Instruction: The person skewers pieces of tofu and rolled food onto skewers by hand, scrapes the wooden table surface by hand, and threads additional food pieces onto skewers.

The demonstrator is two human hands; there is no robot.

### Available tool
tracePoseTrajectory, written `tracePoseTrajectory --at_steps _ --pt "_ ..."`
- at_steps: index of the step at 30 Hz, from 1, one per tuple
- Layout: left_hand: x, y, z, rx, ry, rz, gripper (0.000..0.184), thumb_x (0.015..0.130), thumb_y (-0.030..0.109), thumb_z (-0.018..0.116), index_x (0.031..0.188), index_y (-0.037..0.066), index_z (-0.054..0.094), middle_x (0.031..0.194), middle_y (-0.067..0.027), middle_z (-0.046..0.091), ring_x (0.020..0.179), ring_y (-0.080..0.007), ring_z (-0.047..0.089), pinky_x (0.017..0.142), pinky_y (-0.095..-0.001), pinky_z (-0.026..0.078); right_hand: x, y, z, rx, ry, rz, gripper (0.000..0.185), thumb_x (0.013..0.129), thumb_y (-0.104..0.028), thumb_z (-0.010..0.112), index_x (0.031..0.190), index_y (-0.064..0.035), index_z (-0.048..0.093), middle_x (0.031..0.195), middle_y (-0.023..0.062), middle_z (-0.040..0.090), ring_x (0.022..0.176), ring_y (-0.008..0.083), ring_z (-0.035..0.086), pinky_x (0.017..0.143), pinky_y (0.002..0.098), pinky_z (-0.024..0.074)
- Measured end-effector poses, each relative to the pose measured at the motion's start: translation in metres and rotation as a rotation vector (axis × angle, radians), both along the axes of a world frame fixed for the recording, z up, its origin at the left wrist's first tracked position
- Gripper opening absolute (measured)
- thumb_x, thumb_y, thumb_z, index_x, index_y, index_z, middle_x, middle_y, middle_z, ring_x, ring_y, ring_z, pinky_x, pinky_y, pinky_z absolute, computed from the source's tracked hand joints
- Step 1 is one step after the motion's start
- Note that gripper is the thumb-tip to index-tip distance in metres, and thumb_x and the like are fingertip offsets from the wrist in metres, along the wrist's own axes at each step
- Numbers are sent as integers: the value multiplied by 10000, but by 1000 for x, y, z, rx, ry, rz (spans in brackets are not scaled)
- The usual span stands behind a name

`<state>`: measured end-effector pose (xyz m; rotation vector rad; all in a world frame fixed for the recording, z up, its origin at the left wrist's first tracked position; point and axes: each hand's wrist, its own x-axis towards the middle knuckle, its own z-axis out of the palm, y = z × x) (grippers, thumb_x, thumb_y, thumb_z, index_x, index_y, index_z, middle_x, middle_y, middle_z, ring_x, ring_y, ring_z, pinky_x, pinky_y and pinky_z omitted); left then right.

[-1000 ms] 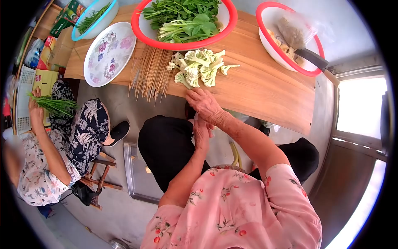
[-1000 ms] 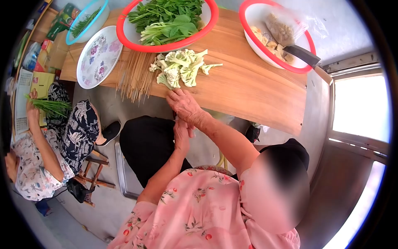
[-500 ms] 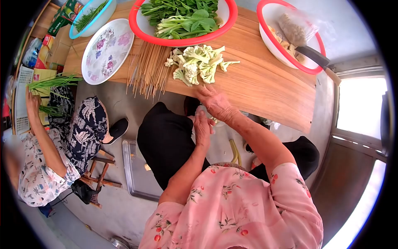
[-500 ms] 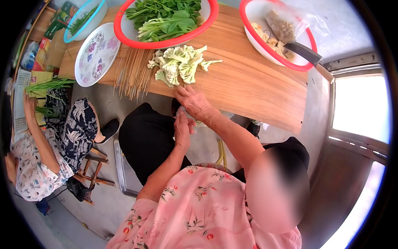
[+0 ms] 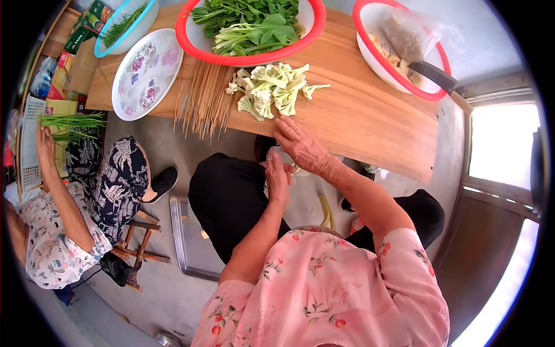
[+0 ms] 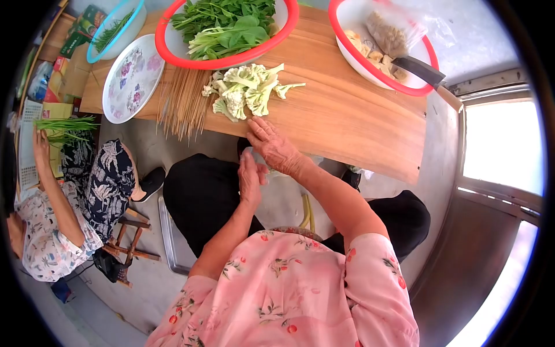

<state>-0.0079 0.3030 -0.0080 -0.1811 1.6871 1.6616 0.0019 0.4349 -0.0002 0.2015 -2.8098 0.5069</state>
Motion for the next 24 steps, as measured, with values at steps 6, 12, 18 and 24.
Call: tracePoseTrajectory --at_steps 6,12,18,24 --pt "-1 1 -2 -14 16 22 622 920 528 331 1303 40 371 628 -16 493 455 -51 368 397 -189 311 -10 -7 15 67 -112 -105 415 712 -105 561 1114 -6 533 1196 149 457 1142 304 427 991 369 346" --pt "-2 -1 -4 -11 33 -3 574 939 485 313 1327 65 362 625 -29 518 438 -64 401 383 -206 347 5 -2 21 -145 -354 28 358 672 -135 597 1010 -20 577 1060 106 524 1093 288 456 969 390 353" --pt "-1 2 2 -17 17 15 610 915 542 332 1312 82 377 655 -14 495 493 -50 375 440 -204 346 15 7 7 57 134 30 266 697 -144 617 941 -41 584 1067 110 561 1025 298 519 831 387 442" --pt "3 -4 -9 3 50 -27 592 920 523 352 1324 91 373 658 -35 494 459 -54 352 410 -206 347 38 35 10 -457 150 -330 181 802 -89 586 973 -30 596 907 149 616 831 320 584 665 359 487"
